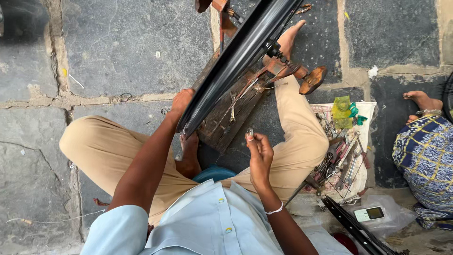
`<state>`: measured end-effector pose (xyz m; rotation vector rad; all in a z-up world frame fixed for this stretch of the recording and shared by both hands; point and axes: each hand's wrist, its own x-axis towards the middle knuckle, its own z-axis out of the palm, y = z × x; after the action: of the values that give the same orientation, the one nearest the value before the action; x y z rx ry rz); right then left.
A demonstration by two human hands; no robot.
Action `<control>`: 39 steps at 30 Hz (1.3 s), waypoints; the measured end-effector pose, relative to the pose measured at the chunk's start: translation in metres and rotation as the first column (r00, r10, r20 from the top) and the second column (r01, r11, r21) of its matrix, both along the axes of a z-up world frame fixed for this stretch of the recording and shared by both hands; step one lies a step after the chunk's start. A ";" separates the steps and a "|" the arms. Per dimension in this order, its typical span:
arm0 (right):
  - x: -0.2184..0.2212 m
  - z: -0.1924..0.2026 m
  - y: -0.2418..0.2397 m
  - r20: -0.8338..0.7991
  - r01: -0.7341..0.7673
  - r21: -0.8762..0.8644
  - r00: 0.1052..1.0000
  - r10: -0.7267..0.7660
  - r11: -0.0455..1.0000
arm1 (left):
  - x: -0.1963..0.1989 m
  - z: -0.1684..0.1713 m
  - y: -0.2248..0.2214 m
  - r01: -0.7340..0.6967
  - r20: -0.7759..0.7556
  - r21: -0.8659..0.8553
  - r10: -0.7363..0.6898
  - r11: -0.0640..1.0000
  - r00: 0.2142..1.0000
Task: The person threads spokes through a bicycle rim and fastens them to a central hub while sitting on the floor.
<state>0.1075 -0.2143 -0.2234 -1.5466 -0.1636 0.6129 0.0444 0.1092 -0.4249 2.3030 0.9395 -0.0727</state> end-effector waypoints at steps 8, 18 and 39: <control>-0.036 0.010 0.026 0.048 -0.223 0.027 0.974 0.221 0.975 | -0.001 0.053 -0.014 -0.043 0.001 -0.081 0.043 0.996 0.999; -0.053 0.069 0.065 0.487 -0.472 -0.060 0.755 0.438 0.880 | -0.001 0.061 -0.017 -0.057 0.011 -0.066 0.058 0.996 0.998; -0.051 0.042 0.108 0.935 -0.402 -0.089 0.281 0.215 0.911 | 0.000 0.077 -0.020 -0.043 0.049 -0.040 0.045 0.998 0.998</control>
<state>0.0565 -0.1063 -0.1809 -1.5293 -1.4383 -0.1189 0.0445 0.0894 -0.3484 2.2368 0.9552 -0.0150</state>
